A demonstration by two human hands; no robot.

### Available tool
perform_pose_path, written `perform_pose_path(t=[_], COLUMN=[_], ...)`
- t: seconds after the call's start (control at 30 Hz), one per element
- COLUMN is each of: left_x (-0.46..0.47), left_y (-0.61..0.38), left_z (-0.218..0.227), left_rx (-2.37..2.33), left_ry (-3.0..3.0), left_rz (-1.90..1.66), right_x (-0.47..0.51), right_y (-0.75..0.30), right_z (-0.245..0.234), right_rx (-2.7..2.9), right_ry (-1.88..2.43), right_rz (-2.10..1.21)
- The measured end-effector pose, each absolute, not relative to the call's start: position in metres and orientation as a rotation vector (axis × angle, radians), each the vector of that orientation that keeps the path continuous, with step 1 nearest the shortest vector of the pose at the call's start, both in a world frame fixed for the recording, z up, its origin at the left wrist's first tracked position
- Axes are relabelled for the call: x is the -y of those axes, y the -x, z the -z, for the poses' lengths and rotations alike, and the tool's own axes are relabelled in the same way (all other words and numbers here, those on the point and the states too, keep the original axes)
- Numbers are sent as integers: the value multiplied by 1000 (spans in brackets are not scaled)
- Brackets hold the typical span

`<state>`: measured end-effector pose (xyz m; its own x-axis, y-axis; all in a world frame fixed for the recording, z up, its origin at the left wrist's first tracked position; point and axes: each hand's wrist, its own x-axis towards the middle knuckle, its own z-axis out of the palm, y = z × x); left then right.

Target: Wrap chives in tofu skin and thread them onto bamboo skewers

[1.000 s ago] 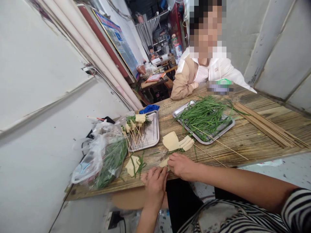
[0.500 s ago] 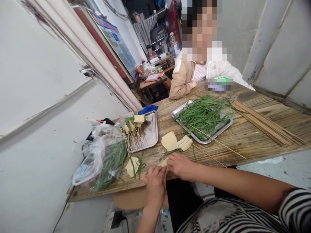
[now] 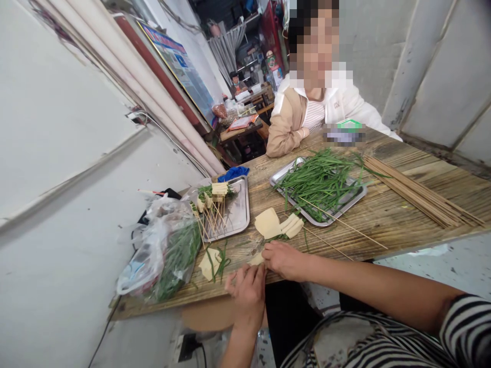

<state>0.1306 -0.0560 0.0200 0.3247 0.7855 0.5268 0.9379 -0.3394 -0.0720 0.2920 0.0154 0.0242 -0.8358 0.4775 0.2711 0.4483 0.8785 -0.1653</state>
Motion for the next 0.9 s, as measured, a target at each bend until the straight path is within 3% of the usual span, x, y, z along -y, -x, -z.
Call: perform_pose_path(t=[0.57,0.9], left_x=[43,51], left_y=[-129,-129], left_z=[-28,-23], left_rx=[1550,1577], left_ry=[2457,2384], left_rz=[676,707], right_x=[-10,-17], right_y=[-297,-294], right_z=[-28,-24], right_rx=[2659,2715], right_ry=[735,525], right_rz=[6,95])
